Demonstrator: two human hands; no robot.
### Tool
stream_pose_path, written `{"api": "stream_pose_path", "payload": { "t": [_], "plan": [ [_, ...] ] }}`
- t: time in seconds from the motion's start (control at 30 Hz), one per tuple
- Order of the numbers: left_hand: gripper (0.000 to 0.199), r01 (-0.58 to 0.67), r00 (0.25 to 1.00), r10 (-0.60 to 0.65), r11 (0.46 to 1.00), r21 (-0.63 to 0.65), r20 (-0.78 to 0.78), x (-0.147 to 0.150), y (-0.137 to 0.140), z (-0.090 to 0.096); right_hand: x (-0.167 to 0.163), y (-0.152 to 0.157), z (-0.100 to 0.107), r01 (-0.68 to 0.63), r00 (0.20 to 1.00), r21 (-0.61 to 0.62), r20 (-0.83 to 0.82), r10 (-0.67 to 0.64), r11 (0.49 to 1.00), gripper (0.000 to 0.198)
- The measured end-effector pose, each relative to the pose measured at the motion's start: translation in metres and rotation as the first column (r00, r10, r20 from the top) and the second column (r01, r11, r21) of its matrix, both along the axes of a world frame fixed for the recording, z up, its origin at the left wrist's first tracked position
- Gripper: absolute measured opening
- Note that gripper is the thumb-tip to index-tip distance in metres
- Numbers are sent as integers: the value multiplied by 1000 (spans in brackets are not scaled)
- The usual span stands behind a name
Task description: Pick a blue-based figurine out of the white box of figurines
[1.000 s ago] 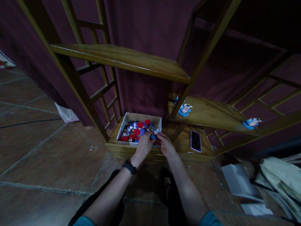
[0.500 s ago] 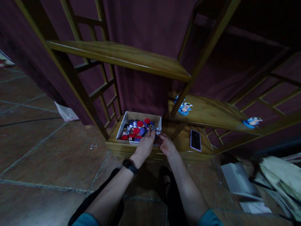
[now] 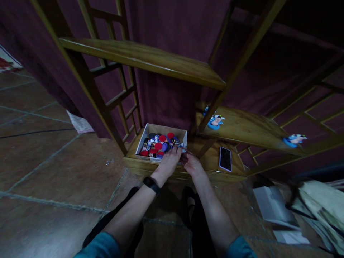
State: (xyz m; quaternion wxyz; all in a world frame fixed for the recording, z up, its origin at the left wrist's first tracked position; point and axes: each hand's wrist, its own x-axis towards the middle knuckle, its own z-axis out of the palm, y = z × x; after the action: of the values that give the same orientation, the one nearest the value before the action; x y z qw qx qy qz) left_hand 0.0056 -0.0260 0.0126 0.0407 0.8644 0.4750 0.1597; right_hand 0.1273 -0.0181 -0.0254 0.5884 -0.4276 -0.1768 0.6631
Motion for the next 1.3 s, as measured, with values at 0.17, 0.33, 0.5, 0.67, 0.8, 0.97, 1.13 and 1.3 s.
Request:
{"api": "stream_pose_path", "payload": {
  "t": [0.17, 0.33, 0.5, 0.67, 0.8, 0.97, 1.13, 1.3],
  "plan": [
    [37, -1, 1000, 1, 1000, 2, -26, 0, 0, 0, -1, 0, 1, 0, 1000, -9, 6, 0, 1000, 15],
    [37, 13, 1000, -13, 999, -35, 12, -1, 1, 0, -1, -1, 3, 3, 1000, -15, 2, -3, 1000, 13],
    [42, 44, 998, -43, 998, -43, 41, -2, 2, -2, 0, -2, 3, 19, 999, -41, 39, -17, 999, 9],
    [41, 54, 998, -53, 999, -8, 35, -2, 3, -5, 2, -2, 1, 3, 1000, -28, 23, -2, 1000, 10],
    [41, 62, 997, -62, 998, -7, 38, -1, 3, -5, 2, -2, 2, 10, 1000, -33, 5, -10, 999, 9],
    [38, 30, 998, -27, 999, -41, 55, -2, 5, -7, 2, -3, 5, 8, 1000, -56, -26, -9, 998, 11],
    [40, 14, 996, -8, 997, -76, 86, -4, 7, -8, 2, -2, 5, 16, 999, -50, -35, -17, 999, 9],
    [40, 36, 999, -35, 999, -28, 31, -3, 5, -5, 2, -2, 7, 12, 998, -62, -60, -15, 998, 13]
  ]
}}
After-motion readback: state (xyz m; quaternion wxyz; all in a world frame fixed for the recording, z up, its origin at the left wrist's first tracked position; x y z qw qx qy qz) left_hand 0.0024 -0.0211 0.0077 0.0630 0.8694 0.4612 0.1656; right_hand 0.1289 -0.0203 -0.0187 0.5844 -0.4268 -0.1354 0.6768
